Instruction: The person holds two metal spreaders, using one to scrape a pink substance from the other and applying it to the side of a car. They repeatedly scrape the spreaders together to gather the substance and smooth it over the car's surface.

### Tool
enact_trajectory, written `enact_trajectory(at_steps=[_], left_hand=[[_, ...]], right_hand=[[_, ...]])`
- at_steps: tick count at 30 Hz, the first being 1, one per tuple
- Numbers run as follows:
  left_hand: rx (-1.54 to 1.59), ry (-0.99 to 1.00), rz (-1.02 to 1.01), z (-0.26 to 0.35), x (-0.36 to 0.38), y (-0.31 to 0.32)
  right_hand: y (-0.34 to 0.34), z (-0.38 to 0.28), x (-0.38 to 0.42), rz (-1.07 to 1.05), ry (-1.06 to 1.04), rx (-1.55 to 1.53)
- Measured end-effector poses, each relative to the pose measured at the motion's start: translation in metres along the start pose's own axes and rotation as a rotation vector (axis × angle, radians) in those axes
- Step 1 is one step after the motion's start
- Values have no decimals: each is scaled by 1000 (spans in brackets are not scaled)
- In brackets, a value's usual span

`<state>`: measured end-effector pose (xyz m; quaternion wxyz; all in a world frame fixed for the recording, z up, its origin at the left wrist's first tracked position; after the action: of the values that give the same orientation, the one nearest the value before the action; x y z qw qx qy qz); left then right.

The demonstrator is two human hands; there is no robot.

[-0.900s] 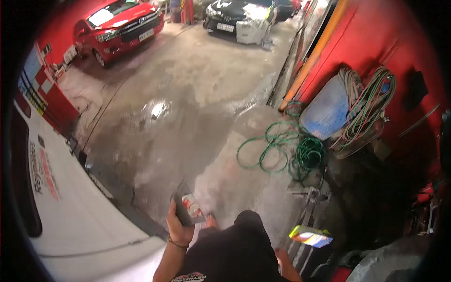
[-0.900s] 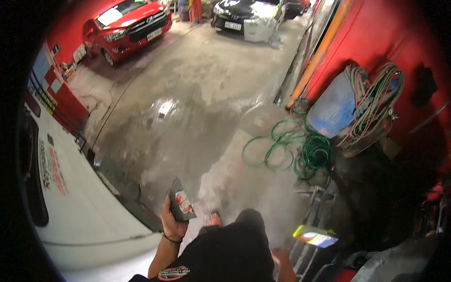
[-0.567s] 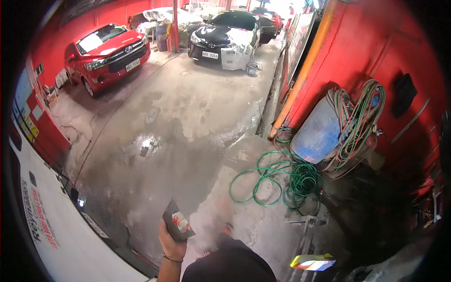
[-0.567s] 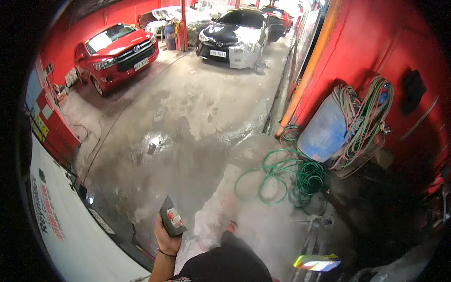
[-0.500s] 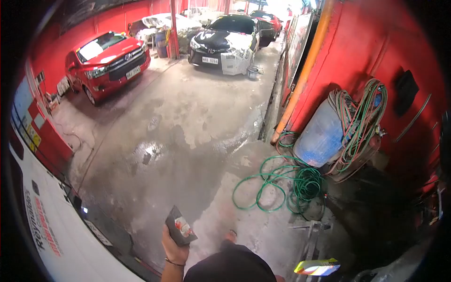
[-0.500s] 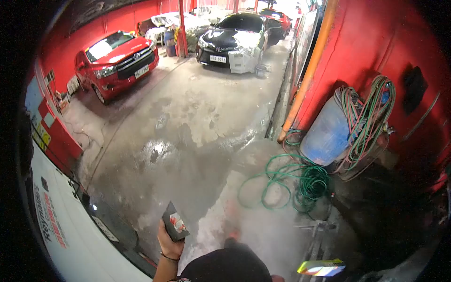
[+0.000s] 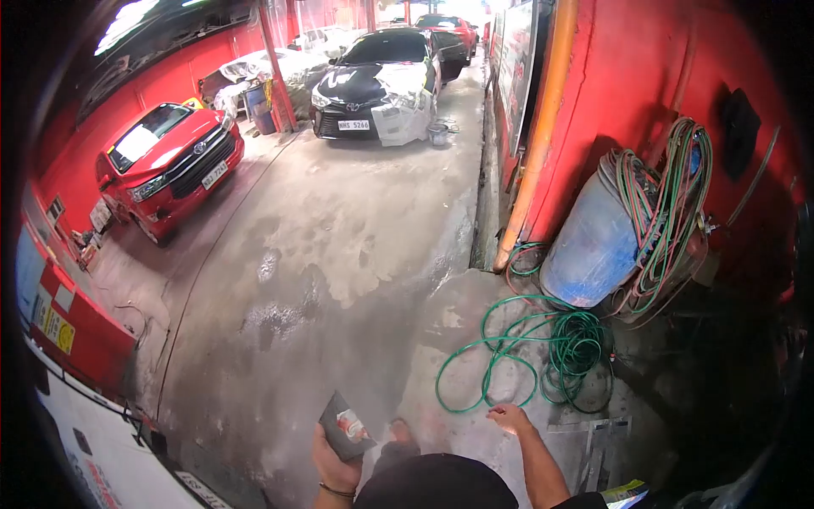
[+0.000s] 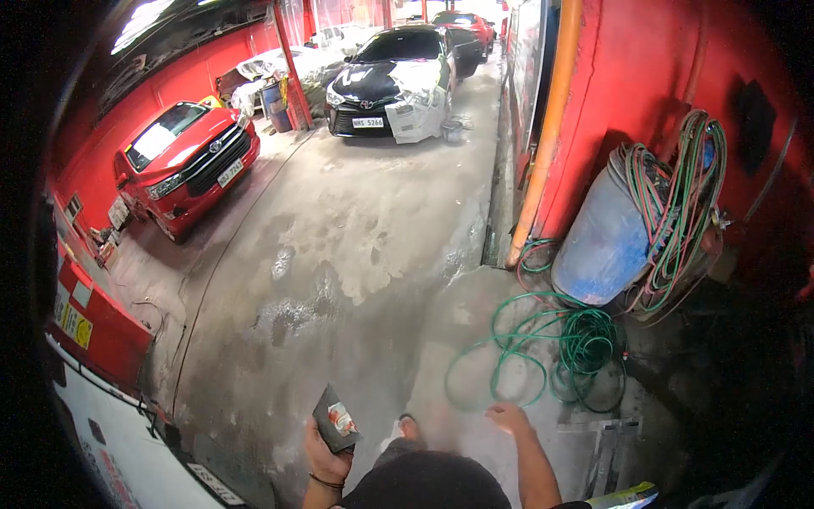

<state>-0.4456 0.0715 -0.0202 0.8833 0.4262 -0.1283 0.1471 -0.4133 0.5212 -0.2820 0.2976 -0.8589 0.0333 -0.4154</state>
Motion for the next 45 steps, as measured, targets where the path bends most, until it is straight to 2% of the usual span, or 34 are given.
enact_trajectory(at_steps=[2, 4, 5, 6, 7, 8, 10, 11, 13, 17, 22, 24, 25, 28, 30, 31, 32, 34, 37, 40, 41, 42, 44, 45], left_hand=[[25, 1, -1, -3, -48, 2], [65, 25, 21, -2, -94, 11], [79, 5, 20, -3, -110, 14], [90, -7, 10, 4, -133, 17], [88, -12, -12, 12, -158, 25], [95, -1, -55, 16, -182, 34], [106, 17, -125, 20, -224, 53], [102, 5, -79, 21, -244, 63], [97, -14, 9, 19, -288, 84], [31, -24, -55, 9, -377, 123], [118, 37, -25, -10, -491, 173], [50, 73, 38, -13, -525, 200], [6, 85, 76, -11, -542, 210], [1, 72, 24, -12, -604, 234], [-13, 82, 102, -9, -643, 249], [-17, 91, 127, -9, -669, 257], [0, 84, 169, -12, -696, 264], [26, 71, 246, -18, -758, 273], [23, 16, 187, -23, -863, 284], [5, -41, 90, -11, -984, 325], [9, -64, -32, 2, -1016, 355], [11, -100, -56, 13, -1045, 374], [0, -166, -130, 31, -1113, 419], [-13, -143, -161, 34, -1147, 437]], right_hand=[[17, 16, -49, -44, 39, 34], [39, 47, -73, 11, 20, 138], [55, 81, -94, -40, 153, 242], [70, 105, -95, -68, 71, 416], [88, 125, -105, -243, 47, 547], [79, 92, -65, -348, 178, 504], [73, 59, -40, -338, 329, 340], [70, 41, -39, -318, 363, 284], [60, 10, -51, -285, 402, 207], [37, -57, -112, -255, 408, 104], [-9, -146, -245, -294, 364, 133], [-40, -184, -307, -340, 338, 189], [-52, -200, -342, -365, 319, 219], [-99, -263, -464, -407, 216, 341], [-147, -355, -561, -296, 74, 489], [-172, -402, -596, -133, -26, 395], [-194, -447, -639, -70, 64, 260], [-234, -535, -697, 73, -36, 187], [-274, -652, -731, 141, -124, -10], [-260, -658, -805, 285, -280, -54], [-240, -648, -810, 236, -127, -169], [-230, -652, -788, 229, -53, -70], [-179, -579, -810, 56, -42, 178], [-165, -590, -788, -45, 65, 216]])
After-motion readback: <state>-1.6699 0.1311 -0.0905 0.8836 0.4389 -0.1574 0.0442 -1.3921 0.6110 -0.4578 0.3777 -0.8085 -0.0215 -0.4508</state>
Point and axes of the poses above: each hand's wrist, its own x-axis away from the middle knuckle, its own y-axis out of the palm, z = x × y, the point moved 1 cm from there along -x, towards the middle knuckle, and after that the axes turned 10 degrees about y, right-handed, at the moved point
